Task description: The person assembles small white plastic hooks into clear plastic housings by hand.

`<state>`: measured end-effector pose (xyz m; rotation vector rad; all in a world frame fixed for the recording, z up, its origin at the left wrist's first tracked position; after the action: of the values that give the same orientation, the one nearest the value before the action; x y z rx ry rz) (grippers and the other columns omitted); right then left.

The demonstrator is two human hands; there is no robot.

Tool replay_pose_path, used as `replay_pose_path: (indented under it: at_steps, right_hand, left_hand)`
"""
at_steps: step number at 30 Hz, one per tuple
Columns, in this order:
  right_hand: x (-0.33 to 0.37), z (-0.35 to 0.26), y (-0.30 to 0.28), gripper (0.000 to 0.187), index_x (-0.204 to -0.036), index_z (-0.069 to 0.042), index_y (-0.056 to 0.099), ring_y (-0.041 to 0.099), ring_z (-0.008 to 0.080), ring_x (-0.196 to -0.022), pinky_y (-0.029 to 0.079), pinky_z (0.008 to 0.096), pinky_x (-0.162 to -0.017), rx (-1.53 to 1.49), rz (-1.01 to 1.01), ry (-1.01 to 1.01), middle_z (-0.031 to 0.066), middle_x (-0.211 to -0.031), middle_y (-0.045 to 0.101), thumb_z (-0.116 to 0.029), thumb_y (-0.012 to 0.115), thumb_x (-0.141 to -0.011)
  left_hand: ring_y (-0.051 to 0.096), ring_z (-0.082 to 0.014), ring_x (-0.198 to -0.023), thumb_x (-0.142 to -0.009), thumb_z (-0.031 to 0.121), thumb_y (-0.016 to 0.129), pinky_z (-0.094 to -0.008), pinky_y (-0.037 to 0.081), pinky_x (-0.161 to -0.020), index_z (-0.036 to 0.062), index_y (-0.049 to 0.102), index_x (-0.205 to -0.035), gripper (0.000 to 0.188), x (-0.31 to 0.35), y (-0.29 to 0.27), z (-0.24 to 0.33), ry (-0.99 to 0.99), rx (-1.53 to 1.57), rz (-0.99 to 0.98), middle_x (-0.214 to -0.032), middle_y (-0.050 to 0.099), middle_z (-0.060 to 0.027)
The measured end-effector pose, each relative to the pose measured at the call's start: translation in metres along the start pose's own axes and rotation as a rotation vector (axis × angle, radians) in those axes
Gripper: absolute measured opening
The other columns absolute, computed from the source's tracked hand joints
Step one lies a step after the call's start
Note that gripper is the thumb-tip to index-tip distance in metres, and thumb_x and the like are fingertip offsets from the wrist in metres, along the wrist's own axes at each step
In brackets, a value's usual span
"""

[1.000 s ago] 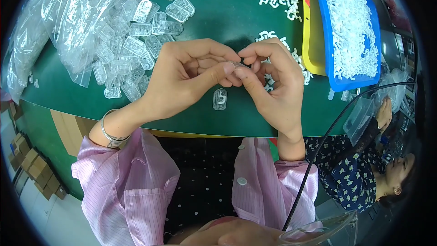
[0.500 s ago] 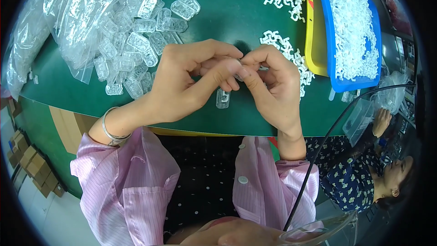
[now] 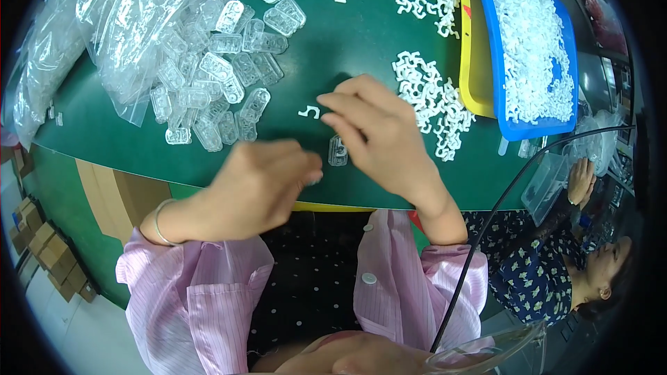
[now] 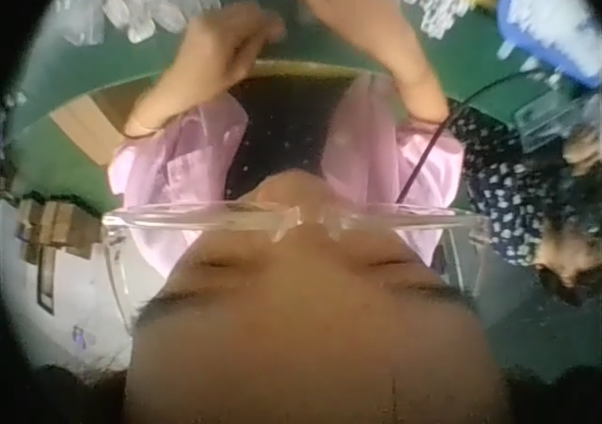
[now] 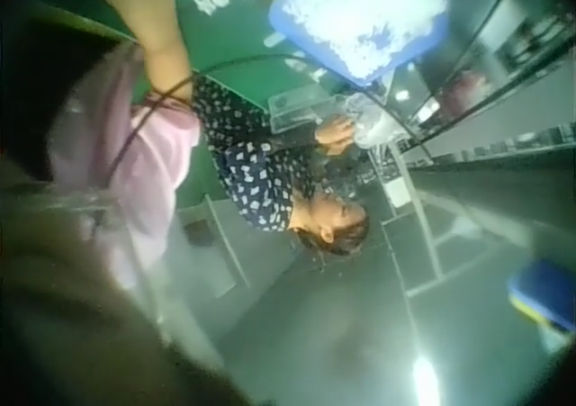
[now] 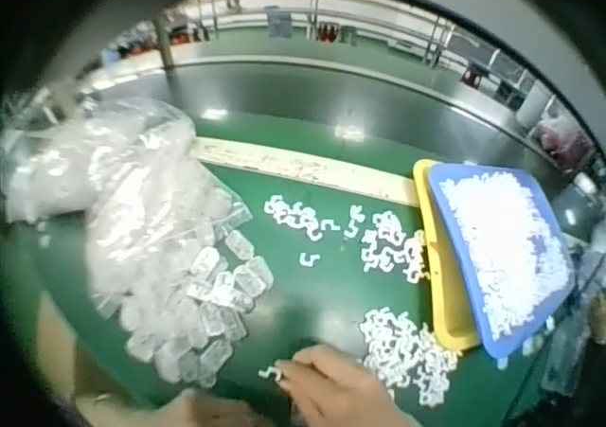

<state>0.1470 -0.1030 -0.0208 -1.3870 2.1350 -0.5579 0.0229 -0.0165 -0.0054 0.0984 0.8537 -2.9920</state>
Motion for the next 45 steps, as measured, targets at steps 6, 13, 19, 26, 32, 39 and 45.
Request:
replay_pose_path:
  at_steps: [6,13,19,26,32,39,45]
  right_hand:
    - [-0.003,0.003,0.025,0.013,-0.086,0.001,0.058,0.056,0.0288,-0.066,0.046,0.0364,-0.057,0.092,-0.08,-0.054,0.0115,-0.086,0.05,0.004,0.064,-0.075]
    - [-0.005,0.0,0.011,0.012,-0.085,0.0,0.054,0.056,0.0294,-0.066,0.045,0.0362,-0.056,0.006,-0.058,0.042,0.0124,-0.084,0.051,0.006,0.061,-0.077]
    - [-0.002,0.0,-0.006,0.013,-0.086,0.0,0.057,0.056,0.0238,-0.059,0.045,0.0318,-0.053,-0.07,0.045,0.109,0.0107,-0.08,0.053,0.007,0.063,-0.078]
    - [0.008,0.011,-0.016,0.012,-0.093,0.004,0.057,0.06,0.0124,-0.069,0.047,0.0206,-0.057,-0.588,0.125,0.357,0.0084,-0.084,0.059,0.008,0.061,-0.083]
    - [0.008,0.014,-0.021,0.01,-0.095,0.004,0.056,0.058,0.0133,-0.067,0.046,0.0205,-0.056,-1.117,0.129,0.436,0.0129,-0.087,0.059,0.006,0.058,-0.085]
    - [0.01,0.005,-0.027,0.008,-0.087,0.005,0.064,0.056,0.0097,-0.063,0.043,0.0189,-0.051,-0.854,0.322,0.309,0.0112,-0.088,0.059,0.008,0.064,-0.08]
    - [0.009,0.007,-0.028,0.011,-0.078,0.002,0.066,0.053,0.0049,-0.053,0.039,0.0177,-0.045,-0.44,0.422,0.183,0.0065,-0.076,0.059,0.008,0.072,-0.072]
  left_hand:
    - [0.055,-0.0203,-0.059,-0.079,0.009,0.067,-0.0317,0.045,-0.045,-0.0037,0.062,-0.094,0.02,0.022,0.033,-0.001,0.154,-0.559,0.249,-0.088,0.056,-0.0124]
    - [0.054,-0.0192,-0.062,-0.071,0.013,0.072,-0.03,0.045,-0.044,0.0007,0.057,-0.081,0.021,-0.025,-0.032,-0.014,-0.131,-0.959,0.387,-0.078,0.053,-0.0085]
    - [0.057,-0.0254,-0.073,-0.072,0.002,0.061,-0.036,0.046,-0.055,0.002,0.057,-0.089,0.018,-0.034,-0.035,-0.028,-0.298,-0.973,0.166,-0.079,0.05,-0.0086]
    - [0.06,-0.023,-0.065,-0.067,-0.004,0.062,-0.031,0.048,-0.048,-0.002,0.055,-0.09,0.025,-0.04,-0.037,-0.014,-0.206,-0.958,0.205,-0.075,0.054,-0.0114]
    - [0.063,-0.0145,-0.063,-0.088,-0.003,0.055,-0.0214,0.044,-0.047,-0.0041,0.055,-0.099,0.011,-0.047,-0.024,-0.01,-0.395,0.763,0.316,-0.086,0.065,-0.0129]
    - [0.065,-0.0135,-0.072,-0.092,-0.001,0.051,-0.0213,0.049,-0.056,-0.0091,0.058,-0.105,0.017,-0.051,0.006,-0.026,-0.294,0.912,0.278,-0.089,0.066,-0.0131]
    - [0.067,-0.0165,-0.078,-0.092,-0.001,0.051,-0.0237,0.055,-0.066,-0.0118,0.057,-0.109,0.021,-0.05,0.004,-0.023,-0.238,0.923,0.312,-0.087,0.067,-0.0147]
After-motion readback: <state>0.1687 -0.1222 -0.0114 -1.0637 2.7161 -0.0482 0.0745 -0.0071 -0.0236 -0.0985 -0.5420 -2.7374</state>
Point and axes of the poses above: each hand's wrist, its own x-axis away from the middle knuckle, its own y-axis out of the palm, z = x × y, the point moved 5 cm from there along -x, towards the middle knuckle
